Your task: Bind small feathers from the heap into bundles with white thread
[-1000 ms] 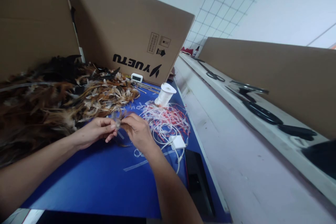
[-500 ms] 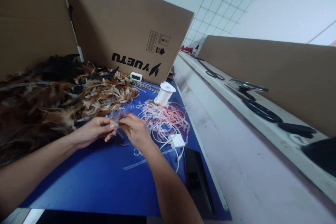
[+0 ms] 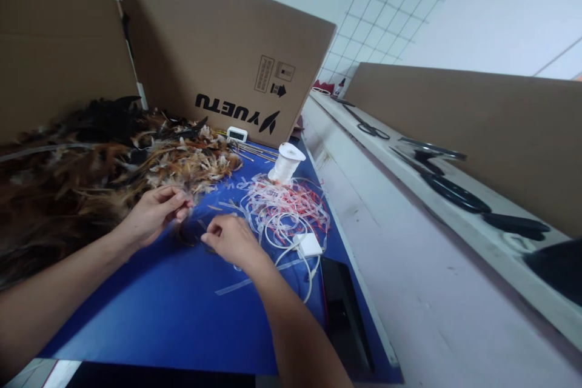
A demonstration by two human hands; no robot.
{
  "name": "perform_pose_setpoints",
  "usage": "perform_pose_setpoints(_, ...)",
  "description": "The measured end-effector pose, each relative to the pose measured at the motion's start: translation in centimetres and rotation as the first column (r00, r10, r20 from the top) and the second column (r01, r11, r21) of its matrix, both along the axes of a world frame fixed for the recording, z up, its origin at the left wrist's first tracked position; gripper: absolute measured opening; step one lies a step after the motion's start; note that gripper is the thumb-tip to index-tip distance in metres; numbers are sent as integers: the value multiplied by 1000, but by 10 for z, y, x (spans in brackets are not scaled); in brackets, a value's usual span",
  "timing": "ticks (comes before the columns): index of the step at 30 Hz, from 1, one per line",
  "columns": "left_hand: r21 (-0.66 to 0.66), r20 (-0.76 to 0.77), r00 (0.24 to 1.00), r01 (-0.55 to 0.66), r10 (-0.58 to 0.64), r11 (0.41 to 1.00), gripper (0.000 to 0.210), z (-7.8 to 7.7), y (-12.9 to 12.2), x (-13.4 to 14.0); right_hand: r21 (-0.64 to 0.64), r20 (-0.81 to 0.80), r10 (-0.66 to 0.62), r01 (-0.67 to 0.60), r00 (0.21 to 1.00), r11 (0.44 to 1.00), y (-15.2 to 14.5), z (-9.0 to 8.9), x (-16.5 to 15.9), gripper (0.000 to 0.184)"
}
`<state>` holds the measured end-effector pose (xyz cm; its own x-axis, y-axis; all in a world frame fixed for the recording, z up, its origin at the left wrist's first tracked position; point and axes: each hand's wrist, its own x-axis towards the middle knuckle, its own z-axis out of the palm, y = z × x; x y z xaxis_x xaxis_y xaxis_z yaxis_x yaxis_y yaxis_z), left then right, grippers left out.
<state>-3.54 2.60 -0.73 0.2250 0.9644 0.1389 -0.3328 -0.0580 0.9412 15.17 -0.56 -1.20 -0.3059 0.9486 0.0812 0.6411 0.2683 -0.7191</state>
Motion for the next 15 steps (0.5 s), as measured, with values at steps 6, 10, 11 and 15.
perform_pose_setpoints(6,136,-66,997,-34,43,990,27,-5,2,-2,84,402,103,-148,910,985,-12,4,-13,8)
perform_pose_setpoints(10,275,-169,983,-23,72,961,27,-9,2,-4,22,561,149,-194,814,981,-16,11,-17,12)
perform_pose_setpoints(11,304,-188,979,-19,80,952,28,-10,2,-4,9,575,155,-195,803,981,-16,13,-17,14)
perform_pose_setpoints(15,365,-229,968,-15,106,931,27,-15,6,-7,-26,462,128,-131,878,991,-13,15,-7,13)
